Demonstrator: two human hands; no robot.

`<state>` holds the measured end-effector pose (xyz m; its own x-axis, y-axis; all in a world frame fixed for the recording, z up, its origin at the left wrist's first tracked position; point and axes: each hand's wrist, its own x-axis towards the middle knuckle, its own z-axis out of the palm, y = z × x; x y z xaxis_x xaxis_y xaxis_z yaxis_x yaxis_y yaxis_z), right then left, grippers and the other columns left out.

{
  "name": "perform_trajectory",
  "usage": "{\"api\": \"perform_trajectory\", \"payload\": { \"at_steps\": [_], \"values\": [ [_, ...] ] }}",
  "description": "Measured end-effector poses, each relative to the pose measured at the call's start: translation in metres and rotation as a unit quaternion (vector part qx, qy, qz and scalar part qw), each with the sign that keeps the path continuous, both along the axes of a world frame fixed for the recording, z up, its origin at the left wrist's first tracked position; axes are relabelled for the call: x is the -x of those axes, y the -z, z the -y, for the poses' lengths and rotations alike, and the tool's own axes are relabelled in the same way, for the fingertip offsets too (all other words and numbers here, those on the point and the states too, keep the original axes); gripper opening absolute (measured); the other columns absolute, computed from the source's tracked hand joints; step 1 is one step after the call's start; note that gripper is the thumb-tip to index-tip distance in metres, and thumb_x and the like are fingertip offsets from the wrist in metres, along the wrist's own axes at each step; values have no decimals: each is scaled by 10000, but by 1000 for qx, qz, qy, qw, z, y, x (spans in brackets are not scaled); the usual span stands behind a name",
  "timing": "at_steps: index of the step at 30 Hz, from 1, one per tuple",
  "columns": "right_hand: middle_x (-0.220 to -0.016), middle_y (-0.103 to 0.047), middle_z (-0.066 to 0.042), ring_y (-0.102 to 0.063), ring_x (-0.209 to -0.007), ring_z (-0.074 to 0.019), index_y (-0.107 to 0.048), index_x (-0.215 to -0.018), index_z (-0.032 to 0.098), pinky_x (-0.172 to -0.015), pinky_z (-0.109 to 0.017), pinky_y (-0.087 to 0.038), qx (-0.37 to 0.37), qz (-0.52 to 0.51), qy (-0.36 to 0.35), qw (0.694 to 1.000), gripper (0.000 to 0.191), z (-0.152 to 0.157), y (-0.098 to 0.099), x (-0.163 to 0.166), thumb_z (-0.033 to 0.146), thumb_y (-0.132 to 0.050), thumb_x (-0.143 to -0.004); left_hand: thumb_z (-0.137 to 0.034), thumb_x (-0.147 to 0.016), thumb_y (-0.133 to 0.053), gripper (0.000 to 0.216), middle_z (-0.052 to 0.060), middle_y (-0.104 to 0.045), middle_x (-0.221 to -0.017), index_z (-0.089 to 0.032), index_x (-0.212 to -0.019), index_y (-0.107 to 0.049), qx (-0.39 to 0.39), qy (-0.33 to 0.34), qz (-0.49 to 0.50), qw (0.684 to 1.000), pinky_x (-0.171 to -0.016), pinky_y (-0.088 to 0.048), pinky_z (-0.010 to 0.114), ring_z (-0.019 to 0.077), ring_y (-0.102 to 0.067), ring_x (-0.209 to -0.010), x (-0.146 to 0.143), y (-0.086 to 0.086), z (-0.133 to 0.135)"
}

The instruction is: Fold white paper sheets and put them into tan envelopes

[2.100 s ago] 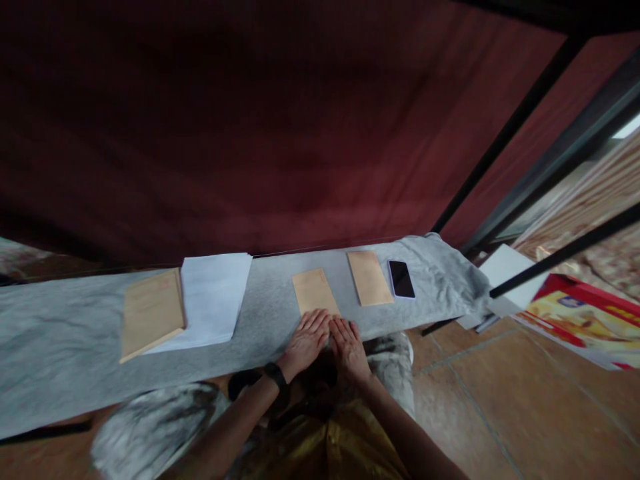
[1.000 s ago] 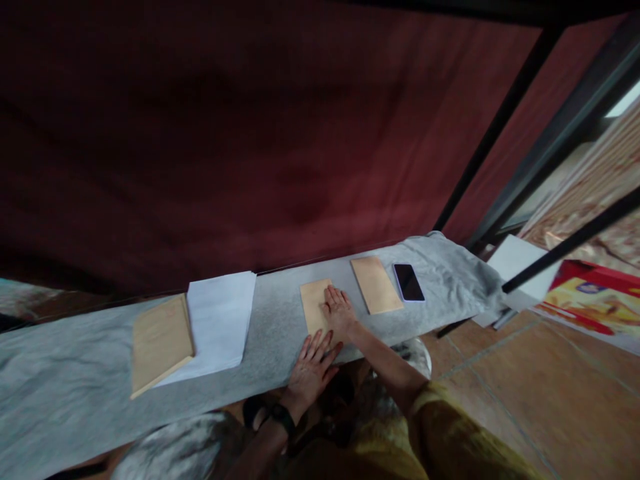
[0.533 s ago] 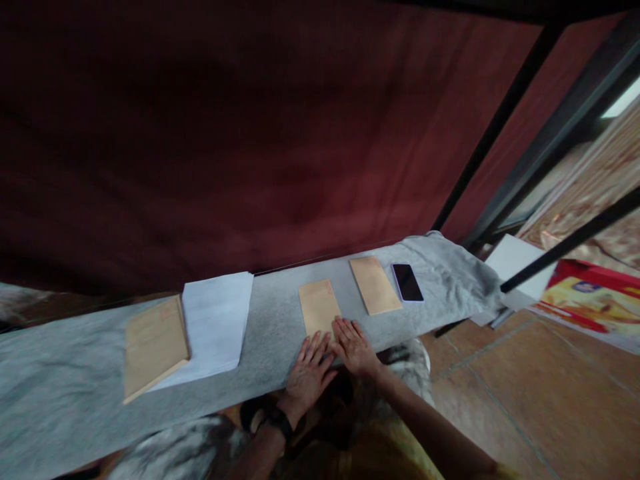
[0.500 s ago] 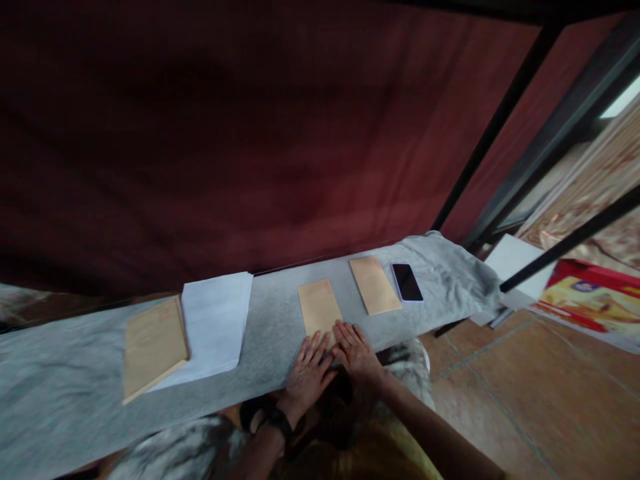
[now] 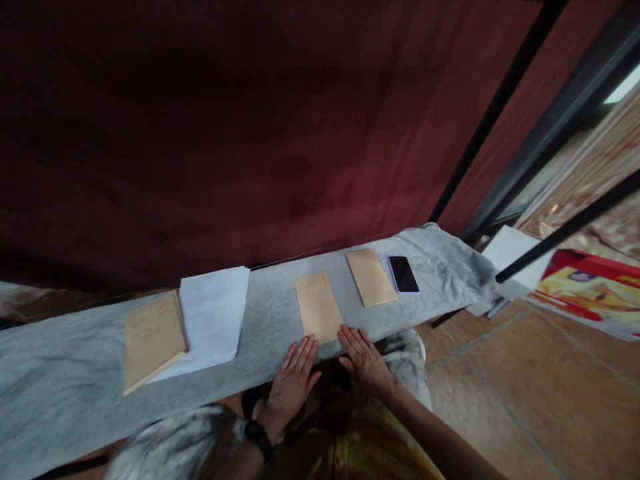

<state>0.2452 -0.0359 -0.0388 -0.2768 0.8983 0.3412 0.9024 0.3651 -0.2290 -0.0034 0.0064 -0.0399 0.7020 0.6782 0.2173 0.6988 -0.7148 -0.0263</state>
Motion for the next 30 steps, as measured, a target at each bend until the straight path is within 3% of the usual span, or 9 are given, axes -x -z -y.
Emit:
{"api": "perform_trajectory", "payload": {
  "at_steps": [3, 7, 13, 18, 21, 24, 30],
  "values": [
    [-1559, -379, -121, -377, -1432, -231, -290, -1543, 141, -1190, -454, -320, 11, 4, -1, 1000, 576, 1, 0, 0, 313, -441, -1015, -393, -989, -412, 514, 96, -479, -1504, -167, -1450, -452, 8, -13, 18, 1000, -1186, -342, 458, 230, -435, -1401, 0, -6, 0],
    [-1544, -408, -124, -381, -1429, -242, -313, -1536, 139, -1188, -471, -318, 18, -4, 1, 1000, 566, 0, 1, 1, 307, -439, -1010, -399, -1014, -352, 472, 95, -548, -1449, -170, -1391, -519, 32, -33, 47, 998, -1198, -315, 457, 220, -463, -1380, -29, -17, -19],
    [-1539, -422, -109, -394, -1420, -234, -311, -1538, 162, -1196, -474, -302, 13, -12, 18, 1000, 595, 0, 4, 4, 237, -478, -972, -450, -1008, -318, 599, 142, -398, -1553, -112, -1498, -375, 75, -59, 27, 995, -1214, -246, 462, 247, -314, -1467, -85, -10, -79],
    [-1553, -395, -119, -383, -1428, -253, -262, -1555, 155, -1193, -490, -303, 18, -8, 19, 1000, 647, 0, 4, 4, 215, -487, -951, -459, -1005, -288, 632, 138, -311, -1598, -106, -1529, -314, 105, -119, 11, 987, -1229, -150, 496, 265, -197, -1507, -108, -10, -131],
    [-1567, -369, -120, -383, -1427, -255, -244, -1561, 157, -1187, -491, -315, 27, -5, 13, 1000, 664, -1, 3, 3, 181, -473, -938, -456, -1005, -288, 620, 134, -328, -1592, -120, -1526, -324, 115, -150, 9, 982, -1219, -158, 514, 276, -203, -1505, -116, -13, -145],
    [-1567, -370, -122, -375, -1432, -258, -242, -1561, 156, -1181, -499, -324, 27, -10, 12, 1000, 673, -1, 4, 2, 156, -463, -925, -426, -1005, -300, 603, 132, -343, -1585, -116, -1521, -333, 106, -147, 12, 983, -1218, -163, 506, 274, -211, -1503, -117, -11, -136],
    [-1565, -377, -119, -350, -1444, -249, -255, -1557, 151, -1187, -500, -309, 28, -17, 6, 999, 701, 1, 5, 2, 103, -443, -883, -364, -1001, -342, 560, 99, -377, -1574, -144, -1517, -341, 72, -63, 27, 995, -1219, -200, 475, 233, -271, -1483, -88, 2, -67]
  ]
}}
